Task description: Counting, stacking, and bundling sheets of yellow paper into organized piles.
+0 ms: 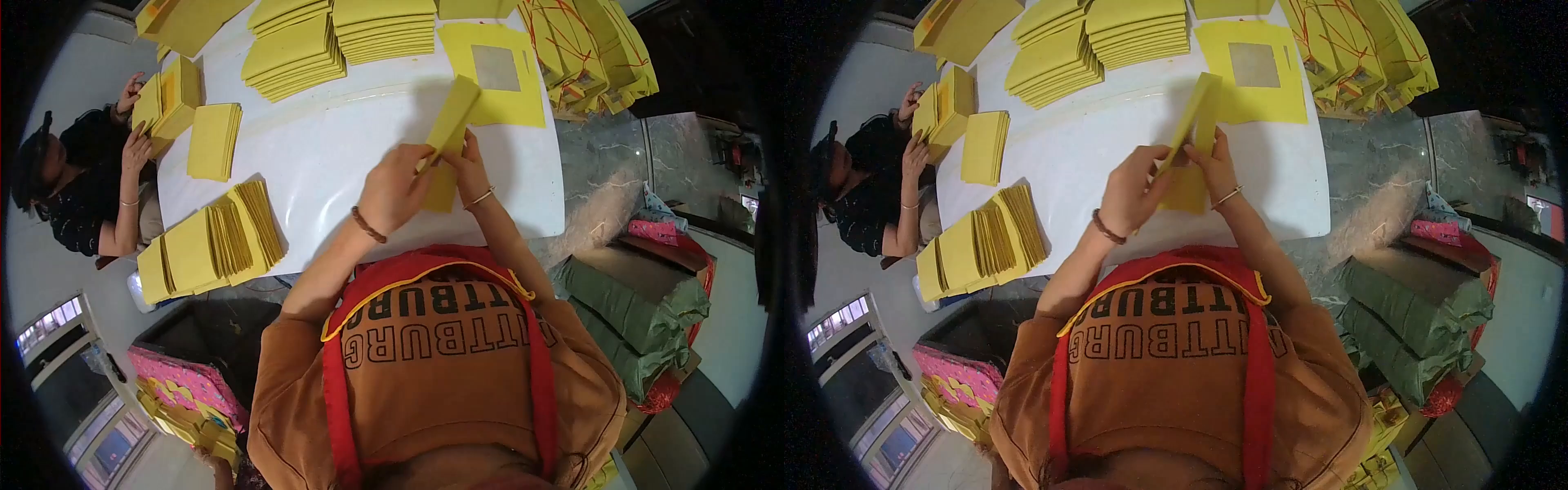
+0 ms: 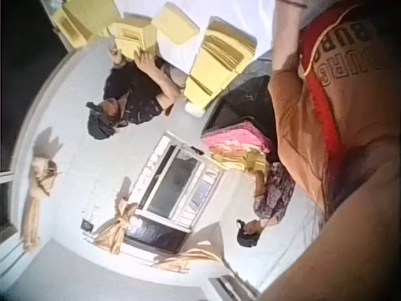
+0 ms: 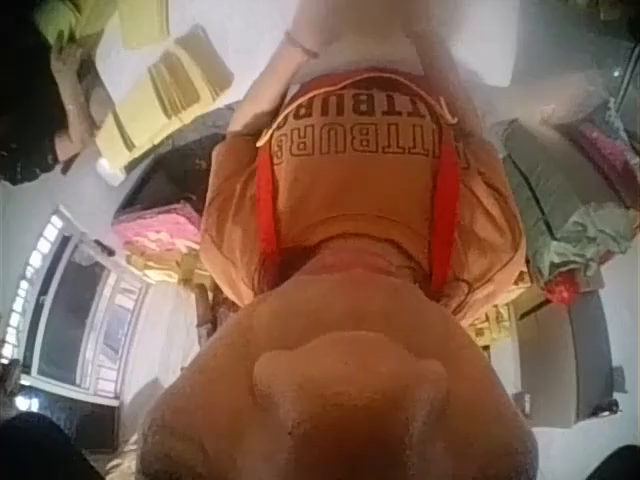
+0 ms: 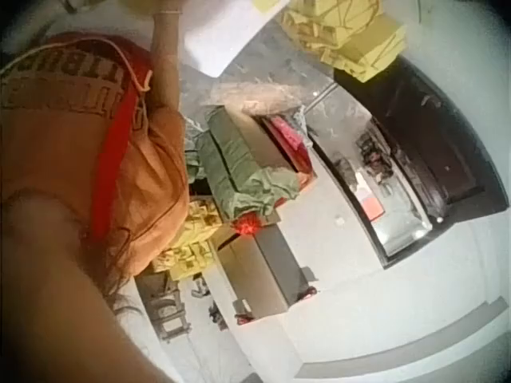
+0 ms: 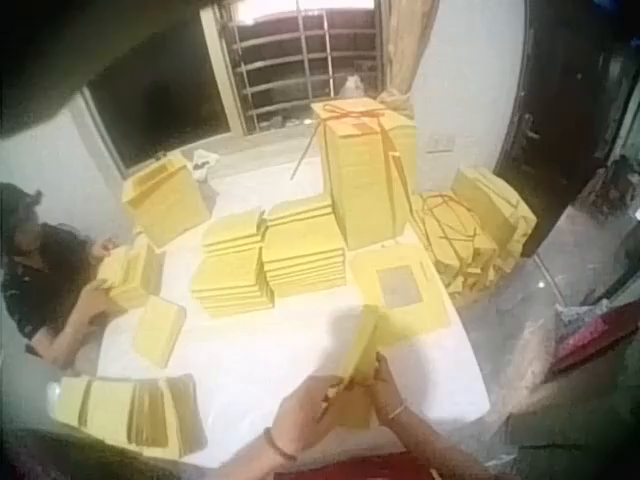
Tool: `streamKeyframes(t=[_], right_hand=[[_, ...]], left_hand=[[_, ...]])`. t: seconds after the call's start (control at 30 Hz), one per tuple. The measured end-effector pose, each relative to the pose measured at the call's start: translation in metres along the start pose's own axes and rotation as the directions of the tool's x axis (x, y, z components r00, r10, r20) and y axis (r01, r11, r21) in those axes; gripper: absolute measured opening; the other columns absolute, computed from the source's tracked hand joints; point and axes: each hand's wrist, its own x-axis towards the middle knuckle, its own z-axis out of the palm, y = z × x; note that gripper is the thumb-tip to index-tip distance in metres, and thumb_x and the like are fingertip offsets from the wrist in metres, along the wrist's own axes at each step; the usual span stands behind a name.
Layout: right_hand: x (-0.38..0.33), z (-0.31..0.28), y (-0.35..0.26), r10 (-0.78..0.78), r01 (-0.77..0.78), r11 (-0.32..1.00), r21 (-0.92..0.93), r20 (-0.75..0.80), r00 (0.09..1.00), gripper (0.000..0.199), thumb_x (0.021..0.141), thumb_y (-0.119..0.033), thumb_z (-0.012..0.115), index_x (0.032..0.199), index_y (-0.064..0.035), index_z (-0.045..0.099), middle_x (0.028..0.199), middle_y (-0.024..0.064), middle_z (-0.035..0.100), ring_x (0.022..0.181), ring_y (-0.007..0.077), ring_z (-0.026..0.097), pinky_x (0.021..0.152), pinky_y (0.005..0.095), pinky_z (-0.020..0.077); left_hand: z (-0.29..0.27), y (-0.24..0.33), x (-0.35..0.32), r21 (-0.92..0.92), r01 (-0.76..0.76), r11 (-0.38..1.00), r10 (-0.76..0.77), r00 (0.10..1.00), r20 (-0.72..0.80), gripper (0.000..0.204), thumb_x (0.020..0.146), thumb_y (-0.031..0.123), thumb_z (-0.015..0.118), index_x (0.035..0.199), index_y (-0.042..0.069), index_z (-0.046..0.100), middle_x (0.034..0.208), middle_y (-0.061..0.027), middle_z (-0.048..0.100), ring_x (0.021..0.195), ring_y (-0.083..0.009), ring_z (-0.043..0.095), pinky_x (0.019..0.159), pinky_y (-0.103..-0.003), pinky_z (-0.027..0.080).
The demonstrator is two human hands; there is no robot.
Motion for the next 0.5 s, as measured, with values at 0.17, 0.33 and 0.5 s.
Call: streamKeyframes(t=[0.17, 0.33, 0.5], right_hand=[[0.002, -0.002, 0.025, -0.046, 0.015, 0.982, 0.189, 0.16, 0.986, 0.049, 0.086, -0.015, 0.05, 0.128, -0.0066, 0.026, 0.12, 0.0089, 0.044, 0.108, 0.0202, 0.047, 0.087, 0.0319, 0.0425], [-0.027, 0.031, -0.01, -0.015, -0.036, 0.917, 0.398, 0.123, 0.992, 0.05, 0.089, -0.025, 0.046, 0.13, -0.0132, 0.022, 0.117, 0.0075, 0.045, 0.101, 0.019, 0.05, 0.08, 0.0308, 0.0452], [-0.035, 0.037, -0.009, -0.014, 0.002, 0.987, 0.164, 0.067, 0.998, 0.049, 0.089, -0.027, 0.046, 0.129, -0.0193, 0.018, 0.112, 0.0068, 0.047, 0.093, 0.0164, 0.053, 0.071, 0.0294, 0.0479]], left_hand=[[0.025, 0.004, 0.003, 0.357, -0.209, 0.911, 0.272, 0.953, -0.136, 0.037, 0.066, 0.004, 0.06, 0.102, 0.004, 0.052, 0.099, -0.0129, 0.052, 0.084, -0.0317, 0.055, 0.067, -0.037, 0.048], [0.021, -0.008, 0.004, 0.364, -0.136, 0.922, 0.225, 0.951, -0.214, 0.036, 0.068, 0.008, 0.061, 0.102, 0.005, 0.053, 0.1, -0.0125, 0.052, 0.085, -0.0304, 0.054, 0.068, -0.037, 0.048], [0.024, -0.014, 0.002, 0.29, -0.059, 0.955, 0.138, 0.957, -0.257, 0.036, 0.069, 0.011, 0.063, 0.103, 0.006, 0.053, 0.101, -0.0109, 0.052, 0.09, -0.0303, 0.052, 0.073, -0.037, 0.046]])
